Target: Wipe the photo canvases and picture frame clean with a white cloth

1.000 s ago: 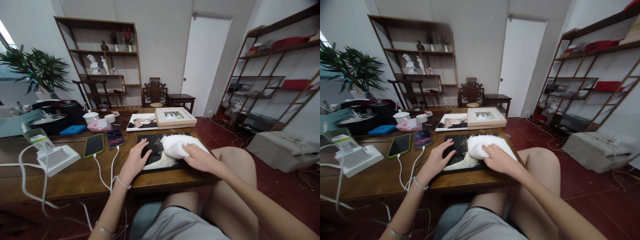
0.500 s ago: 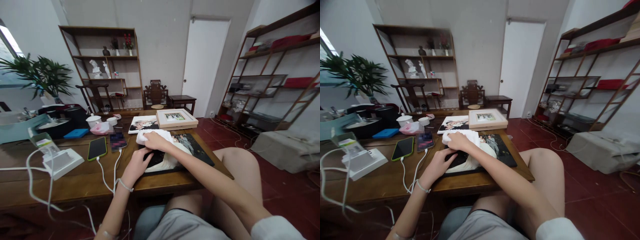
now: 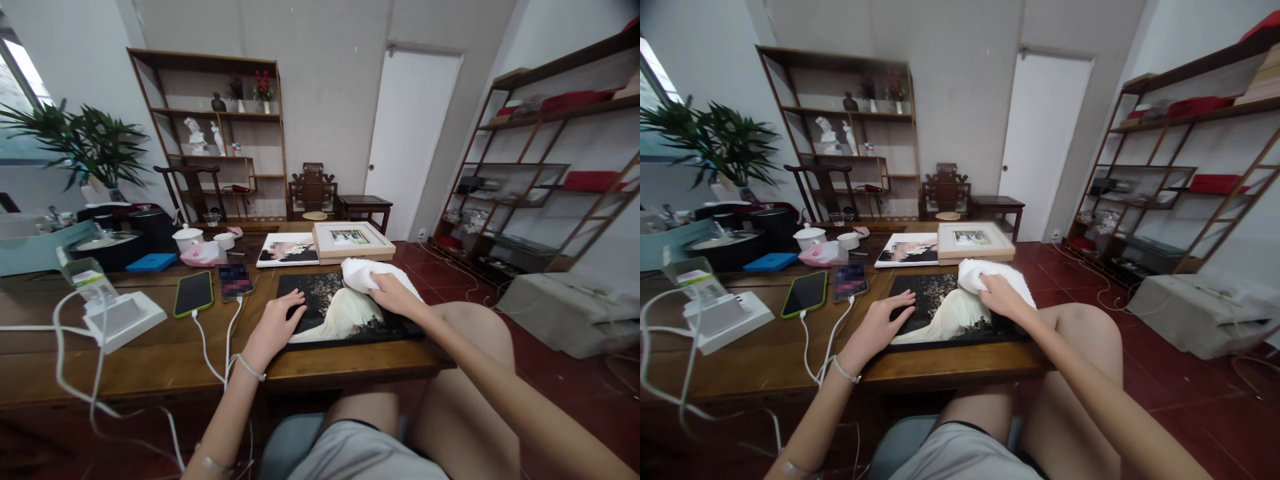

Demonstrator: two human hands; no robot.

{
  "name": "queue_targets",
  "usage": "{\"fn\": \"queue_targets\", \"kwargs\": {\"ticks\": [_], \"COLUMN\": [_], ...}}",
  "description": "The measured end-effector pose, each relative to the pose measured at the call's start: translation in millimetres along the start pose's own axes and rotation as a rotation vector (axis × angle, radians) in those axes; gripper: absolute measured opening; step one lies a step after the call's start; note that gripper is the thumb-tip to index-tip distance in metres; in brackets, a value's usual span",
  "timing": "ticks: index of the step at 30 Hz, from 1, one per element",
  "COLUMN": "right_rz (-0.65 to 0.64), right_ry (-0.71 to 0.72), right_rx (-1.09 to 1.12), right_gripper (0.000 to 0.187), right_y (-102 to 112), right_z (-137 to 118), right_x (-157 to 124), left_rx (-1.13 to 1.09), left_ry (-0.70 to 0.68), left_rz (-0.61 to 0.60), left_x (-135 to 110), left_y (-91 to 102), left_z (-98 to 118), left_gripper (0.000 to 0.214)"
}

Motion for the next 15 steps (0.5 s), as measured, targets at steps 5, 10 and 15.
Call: {"fn": "queue_targets", "kwargs": {"ticks": [5, 10, 15], "right_rz": [-0.023, -0.046, -0.05], "right_ry": [0.093, 0.257, 0.172], "right_rx": [0.022, 0.121, 0.161], "right_gripper": [0.022, 0.028, 0.018], "right_y": [9, 20, 18], "right_z": [-27, -58, -38], "right_x": [-58, -109, -87], "left_rx": [0.016, 0.023, 0.028], "left_ry": [-0.006, -0.007, -0.012], "left_rz": [-0.006, -0.025, -0.029], "left_x": [1, 2, 1], "left_y": [0.8, 0.7, 1.7], "left_z": [1, 3, 4], "left_gripper": [0.024, 0.026, 0.025]}}
Point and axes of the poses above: each hand's wrist, its own x-axis towards the middle knuckle, its own y-axis out of the back of the hand, z = x × y, the point moved 3 cm from there along x, towards the middle knuckle, and after that the axes turned 7 degrees about -x, right-handed, at the moved point
